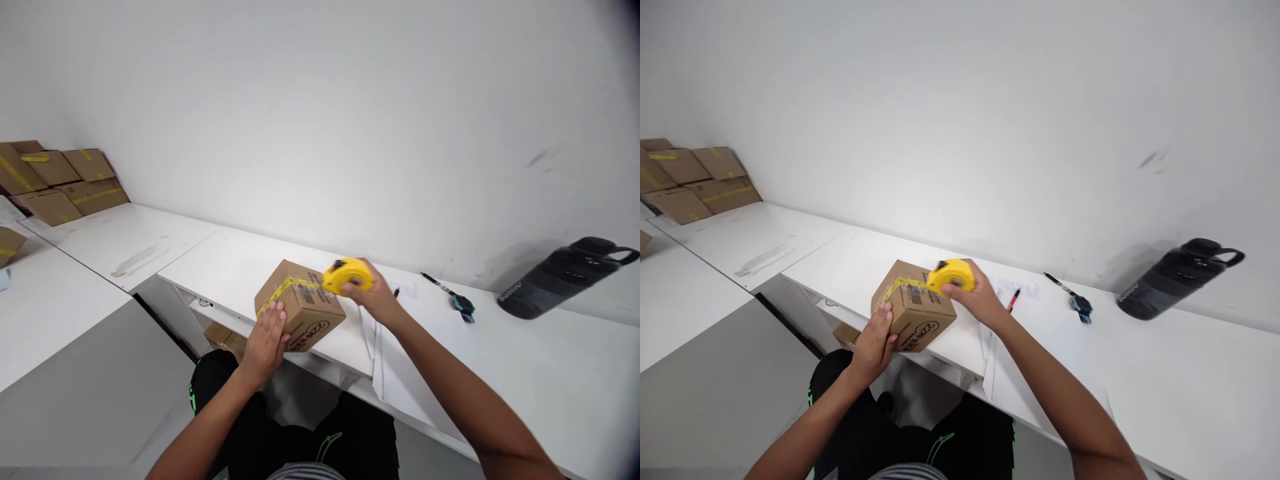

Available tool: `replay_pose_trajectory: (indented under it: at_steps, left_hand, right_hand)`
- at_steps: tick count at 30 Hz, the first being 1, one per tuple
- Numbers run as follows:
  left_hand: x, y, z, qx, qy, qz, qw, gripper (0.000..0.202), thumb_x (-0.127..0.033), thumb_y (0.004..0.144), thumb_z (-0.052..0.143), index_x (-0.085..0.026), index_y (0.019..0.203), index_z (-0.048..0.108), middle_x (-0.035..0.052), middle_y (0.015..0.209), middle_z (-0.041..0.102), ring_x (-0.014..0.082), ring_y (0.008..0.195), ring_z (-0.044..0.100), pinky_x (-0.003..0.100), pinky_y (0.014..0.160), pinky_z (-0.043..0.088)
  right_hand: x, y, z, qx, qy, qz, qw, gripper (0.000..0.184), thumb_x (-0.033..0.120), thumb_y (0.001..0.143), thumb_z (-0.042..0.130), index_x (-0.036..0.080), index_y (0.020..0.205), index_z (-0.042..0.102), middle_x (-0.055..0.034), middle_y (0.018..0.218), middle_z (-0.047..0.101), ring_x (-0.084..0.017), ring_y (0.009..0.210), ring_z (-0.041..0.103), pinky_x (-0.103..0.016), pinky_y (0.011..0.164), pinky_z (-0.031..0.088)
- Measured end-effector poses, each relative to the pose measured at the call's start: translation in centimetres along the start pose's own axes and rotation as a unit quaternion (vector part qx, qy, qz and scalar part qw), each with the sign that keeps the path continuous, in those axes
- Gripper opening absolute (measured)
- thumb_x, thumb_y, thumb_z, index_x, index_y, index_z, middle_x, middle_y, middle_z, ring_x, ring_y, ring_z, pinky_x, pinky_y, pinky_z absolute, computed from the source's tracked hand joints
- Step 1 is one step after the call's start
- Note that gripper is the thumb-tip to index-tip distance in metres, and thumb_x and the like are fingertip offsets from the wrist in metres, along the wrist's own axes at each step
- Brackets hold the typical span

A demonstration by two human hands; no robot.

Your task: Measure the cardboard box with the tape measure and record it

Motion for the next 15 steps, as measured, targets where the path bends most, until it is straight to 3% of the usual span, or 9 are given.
replay_pose_trajectory:
  at_steps: [3, 6, 11, 15]
  left_hand:
    - [2.5, -1.1, 1.7, -0.029, -0.035, -0.05, 0.998, 0.071, -0.02, 0.093, 0.048, -0.018, 0.153, 0.011, 0.0218, 0.149, 0.037, 0.0284, 0.141, 0.034, 0.049, 0.106, 0.044]
    - [3.4, -1.3, 2.8, -0.02, -0.051, -0.086, 0.995, 0.067, -0.03, 0.093, 0.052, -0.018, 0.15, 0.018, 0.0215, 0.145, 0.041, 0.0286, 0.137, 0.04, 0.049, 0.103, 0.046]
    - [2.1, 1.0, 2.2, -0.057, 0.001, -0.165, 0.985, 0.064, -0.042, 0.091, 0.053, -0.012, 0.144, 0.033, 0.0225, 0.144, 0.042, 0.0335, 0.137, 0.037, 0.052, 0.107, 0.04]
    - [0.3, 2.9, 3.1, -0.086, 0.047, -0.11, 0.989, 0.052, -0.035, 0.088, 0.059, -0.016, 0.136, 0.048, 0.0164, 0.137, 0.054, 0.0337, 0.136, 0.04, 0.049, 0.104, 0.045]
  right_hand:
    - [0.4, 3.8, 5.5, 0.087, -0.103, -0.015, 0.991, 0.051, 0.05, 0.069, 0.077, 0.022, 0.108, 0.059, -0.0027, 0.099, 0.068, -0.018, 0.082, 0.062, -0.031, 0.07, 0.05]
    - [-0.7, 6.6, 9.1, 0.139, -0.176, -0.003, 0.975, 0.049, 0.052, 0.073, 0.072, 0.024, 0.11, 0.057, -0.0013, 0.1, 0.068, -0.019, 0.085, 0.063, -0.033, 0.075, 0.051]
    - [-2.6, 8.2, 11.5, 0.191, -0.269, 0.018, 0.944, 0.044, 0.053, 0.074, 0.07, 0.026, 0.108, 0.057, 0.0, 0.094, 0.069, -0.02, 0.085, 0.064, -0.034, 0.076, 0.051]
    - [-2.5, 8.0, 11.7, 0.223, -0.273, 0.031, 0.935, 0.045, 0.054, 0.076, 0.068, 0.026, 0.108, 0.054, -0.0004, 0.099, 0.068, -0.02, 0.087, 0.064, -0.034, 0.076, 0.051]
Point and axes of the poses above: each hand's wrist, its own y-axis towards the middle knuckle, its own z-axis out of the palm, x = y × z, the point moved 10 cm from there along y, towards the middle knuckle
